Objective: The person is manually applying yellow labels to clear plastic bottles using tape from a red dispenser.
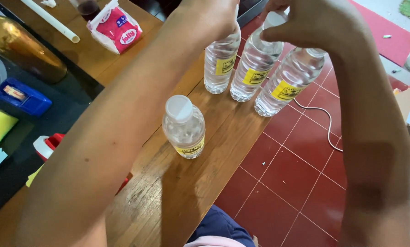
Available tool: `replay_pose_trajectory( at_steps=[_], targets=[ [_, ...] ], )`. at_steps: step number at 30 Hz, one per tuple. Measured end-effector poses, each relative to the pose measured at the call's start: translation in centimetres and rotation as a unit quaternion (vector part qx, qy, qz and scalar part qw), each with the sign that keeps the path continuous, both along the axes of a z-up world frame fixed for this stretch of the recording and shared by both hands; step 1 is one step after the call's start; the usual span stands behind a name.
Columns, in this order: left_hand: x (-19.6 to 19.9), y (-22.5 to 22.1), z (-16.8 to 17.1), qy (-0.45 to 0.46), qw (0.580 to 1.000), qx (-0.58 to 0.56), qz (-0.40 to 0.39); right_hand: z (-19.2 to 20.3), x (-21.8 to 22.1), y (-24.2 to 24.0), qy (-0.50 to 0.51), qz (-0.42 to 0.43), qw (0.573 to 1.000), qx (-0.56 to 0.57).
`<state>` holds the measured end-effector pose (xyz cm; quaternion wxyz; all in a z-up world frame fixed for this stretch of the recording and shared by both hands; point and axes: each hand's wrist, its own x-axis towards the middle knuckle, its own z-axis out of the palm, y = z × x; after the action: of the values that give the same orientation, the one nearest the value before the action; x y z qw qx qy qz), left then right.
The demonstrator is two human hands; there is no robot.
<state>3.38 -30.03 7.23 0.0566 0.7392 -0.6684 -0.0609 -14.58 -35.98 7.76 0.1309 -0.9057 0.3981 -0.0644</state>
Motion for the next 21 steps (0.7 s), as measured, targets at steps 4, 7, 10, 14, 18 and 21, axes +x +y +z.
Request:
replay_pose_trajectory(
  at_steps=[4,7,10,14,18,21],
  targets=[
    [-1.1,1.8,2.2,0.022,0.992,0.099,0.068,-0.2,0.2,-0.5,-0.026,0.035,0.999,-0.028],
    [0.3,-0.3,0.0,-0.016,1.0,0.005,-0.018,0.4,0.5,-0.1,0.004,0.023,1.0,-0.013],
    [0.9,-2.3,-1.4,-0.038,0.998,0.034,-0.027,-1.1,0.1,-2.4,0.017,0.037,0.998,-0.055],
    [0.5,-1.1,0.1,-0.017,0.999,0.035,-0.03,0.6,0.3,-0.6,0.028,-0.035,0.999,0.01],
    [1.0,-1.5,-1.3,0.003,0.999,0.031,-0.037,-0.4,0.0,-2.1,0.008,0.026,0.999,-0.021],
    [1.1,-1.5,-1.6,0.002,0.999,0.0,-0.046,-0.4,0.0,-2.1,0.0,0.047,0.999,-0.021]
  ],
)
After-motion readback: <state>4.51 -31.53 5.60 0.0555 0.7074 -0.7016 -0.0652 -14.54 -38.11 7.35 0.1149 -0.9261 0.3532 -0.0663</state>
